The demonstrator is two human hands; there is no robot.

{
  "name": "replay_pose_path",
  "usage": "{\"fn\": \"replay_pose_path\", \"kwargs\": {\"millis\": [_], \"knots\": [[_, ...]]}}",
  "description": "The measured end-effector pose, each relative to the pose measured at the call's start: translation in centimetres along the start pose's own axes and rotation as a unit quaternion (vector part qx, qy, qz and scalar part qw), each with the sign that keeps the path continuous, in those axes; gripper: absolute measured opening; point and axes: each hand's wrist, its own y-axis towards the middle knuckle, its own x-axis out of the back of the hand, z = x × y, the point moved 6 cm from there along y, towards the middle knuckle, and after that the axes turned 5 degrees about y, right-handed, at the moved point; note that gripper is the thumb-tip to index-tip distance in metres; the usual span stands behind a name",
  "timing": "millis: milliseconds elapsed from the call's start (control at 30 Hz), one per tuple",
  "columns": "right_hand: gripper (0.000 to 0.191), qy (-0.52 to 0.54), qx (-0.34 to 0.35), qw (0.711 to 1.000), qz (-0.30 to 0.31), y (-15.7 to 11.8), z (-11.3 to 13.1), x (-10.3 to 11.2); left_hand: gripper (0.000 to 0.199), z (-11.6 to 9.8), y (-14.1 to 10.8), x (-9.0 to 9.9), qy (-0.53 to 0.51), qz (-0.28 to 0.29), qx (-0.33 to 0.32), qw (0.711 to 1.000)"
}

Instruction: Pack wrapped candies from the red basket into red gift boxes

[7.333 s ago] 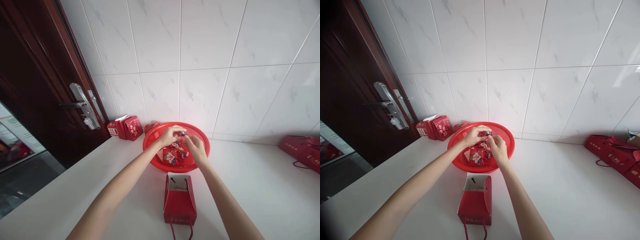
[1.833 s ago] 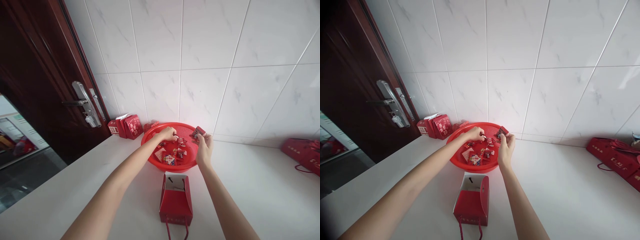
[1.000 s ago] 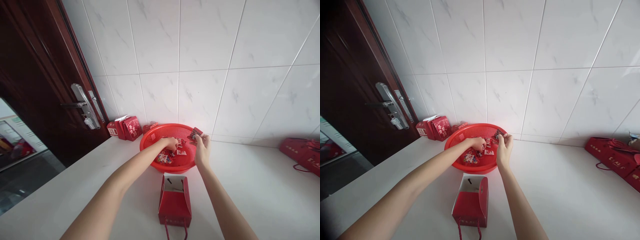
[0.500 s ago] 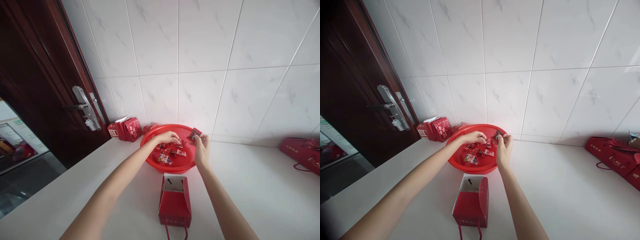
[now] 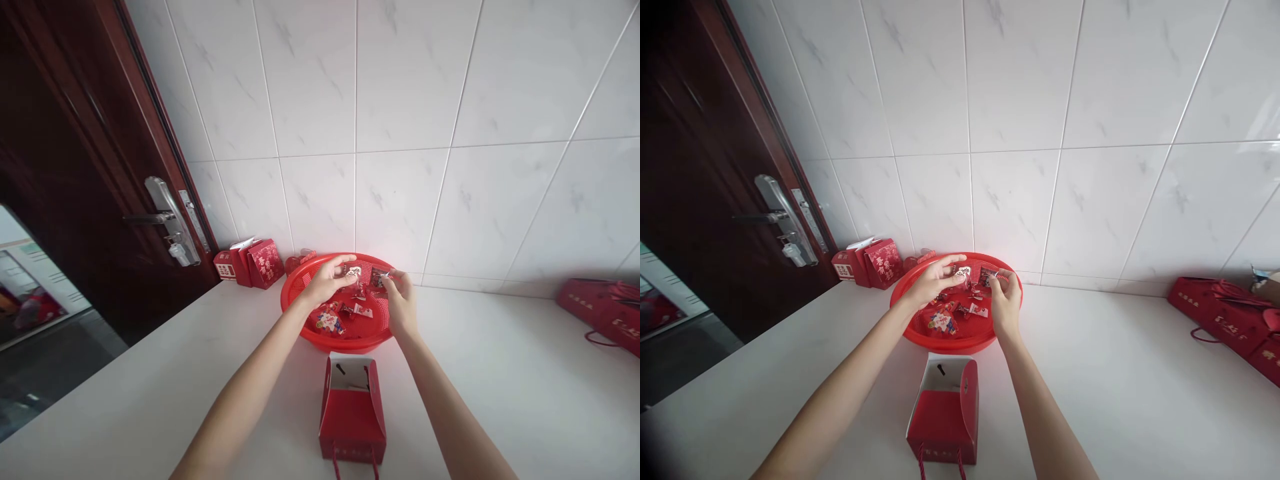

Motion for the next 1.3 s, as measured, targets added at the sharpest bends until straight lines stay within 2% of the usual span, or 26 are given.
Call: {"fn": "replay_pose_path", "kwargs": {"millis": [233, 433, 633, 767, 833, 933, 1133, 1300], "knots": [[0.038, -0.030, -0.012, 0.998, 0.055, -0.2, 0.2, -0.4, 0.053, -0.6, -1.2, -0.9, -0.021, -0.029, -0.053, 0.998], [0.043, -0.029, -0.013, 0.993, 0.110, -0.6, 0.4, -1.0, 0.046, -0.6, -1.4, -1.1, -0.043, -0.022, -0.051, 0.998], [0.048, -0.031, -0.008, 0.989, 0.144, -0.7, 0.8, -1.4, 0.049, -0.7, -1.5, -1.1, -0.075, -0.022, -0.048, 0.996], [0.038, -0.060, 0.004, 0.985, 0.163, -0.7, 0.8, -1.6, 0.048, -0.5, -1.5, -0.7, -0.078, -0.045, -0.040, 0.995], [0.035, -0.068, 0.000, 0.983, 0.168, -0.7, 0.6, -1.7, 0.048, -0.4, -1.4, -0.6, -0.083, -0.050, -0.039, 0.995], [0.040, -0.075, -0.018, 0.983, 0.167, -0.9, 0.4, -1.9, 0.048, -0.1, -1.4, -0.6, -0.091, -0.041, -0.029, 0.995], [0.048, -0.094, -0.023, 0.979, 0.182, -1.1, 0.5, -2.0, 0.045, -0.4, -1.7, -1.0, -0.064, 0.009, -0.030, 0.997], [0.047, -0.087, -0.019, 0.981, 0.173, -1.0, 0.5, -1.9, 0.047, -0.4, -1.5, -0.8, -0.031, -0.015, -0.051, 0.998]]}}
